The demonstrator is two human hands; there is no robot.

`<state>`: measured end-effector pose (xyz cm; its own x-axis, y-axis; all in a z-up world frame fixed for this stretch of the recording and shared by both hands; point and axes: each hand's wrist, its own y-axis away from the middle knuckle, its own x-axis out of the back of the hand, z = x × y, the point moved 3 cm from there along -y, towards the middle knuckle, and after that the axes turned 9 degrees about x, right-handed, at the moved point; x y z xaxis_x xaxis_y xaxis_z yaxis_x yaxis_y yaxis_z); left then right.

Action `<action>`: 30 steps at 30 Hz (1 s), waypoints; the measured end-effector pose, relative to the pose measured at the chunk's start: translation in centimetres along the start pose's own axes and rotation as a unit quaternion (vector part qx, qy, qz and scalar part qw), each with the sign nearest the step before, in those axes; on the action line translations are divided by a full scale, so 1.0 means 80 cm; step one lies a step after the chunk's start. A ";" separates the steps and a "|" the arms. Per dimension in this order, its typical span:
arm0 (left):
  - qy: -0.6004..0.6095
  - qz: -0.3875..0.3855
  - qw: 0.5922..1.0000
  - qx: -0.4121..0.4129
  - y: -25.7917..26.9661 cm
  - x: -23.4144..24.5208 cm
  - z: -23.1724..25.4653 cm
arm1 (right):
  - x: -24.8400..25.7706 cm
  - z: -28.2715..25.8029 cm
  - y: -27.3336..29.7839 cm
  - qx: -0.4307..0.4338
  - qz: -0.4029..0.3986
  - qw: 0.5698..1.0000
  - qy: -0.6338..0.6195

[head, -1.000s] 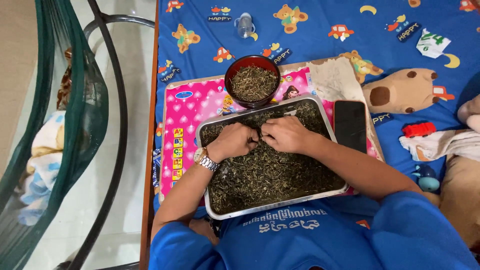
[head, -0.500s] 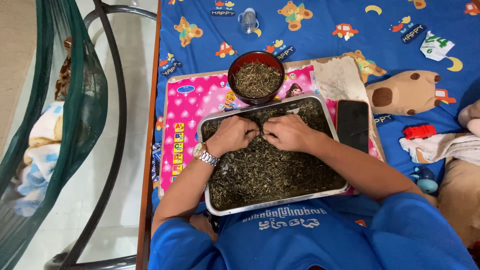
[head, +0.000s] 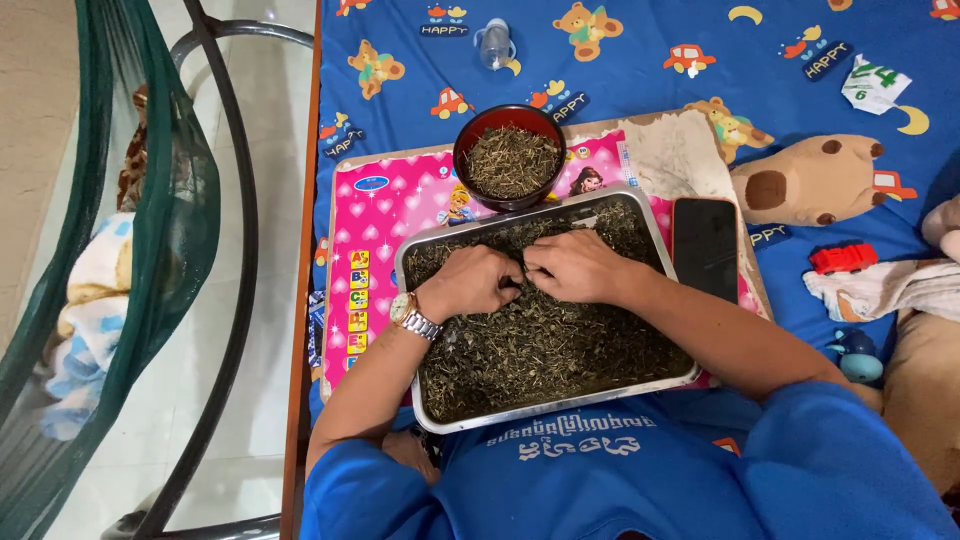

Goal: Sorting through a tray of dried tea leaves to remove stems and impurities by hand.

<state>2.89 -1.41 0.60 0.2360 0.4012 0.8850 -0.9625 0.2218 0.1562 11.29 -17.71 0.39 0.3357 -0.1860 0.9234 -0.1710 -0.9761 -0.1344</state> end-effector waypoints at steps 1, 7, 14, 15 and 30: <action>-0.001 0.007 1.000 -0.001 -0.002 -0.006 -0.007 | -0.001 0.000 0.000 0.006 0.003 1.000 0.002; -0.005 0.071 0.997 0.000 -0.009 -0.010 -0.028 | 0.003 -0.003 0.000 0.025 0.027 0.999 0.004; 0.015 0.135 0.991 -0.018 0.001 0.023 -0.001 | 0.015 -0.011 -0.001 0.032 0.061 0.997 -0.023; 0.015 0.135 0.991 -0.018 0.002 0.022 -0.002 | 0.013 -0.011 -0.002 0.032 0.061 0.997 -0.023; 0.074 0.150 0.984 -0.062 0.000 0.025 0.003 | 0.007 -0.002 -0.001 0.014 0.077 0.997 -0.017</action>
<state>3.34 -0.82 2.51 -0.0296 0.5883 0.8081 -0.9703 0.1773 -0.1646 11.36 -17.70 1.00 0.3383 -0.3375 0.8784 -0.1973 -0.9382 -0.2844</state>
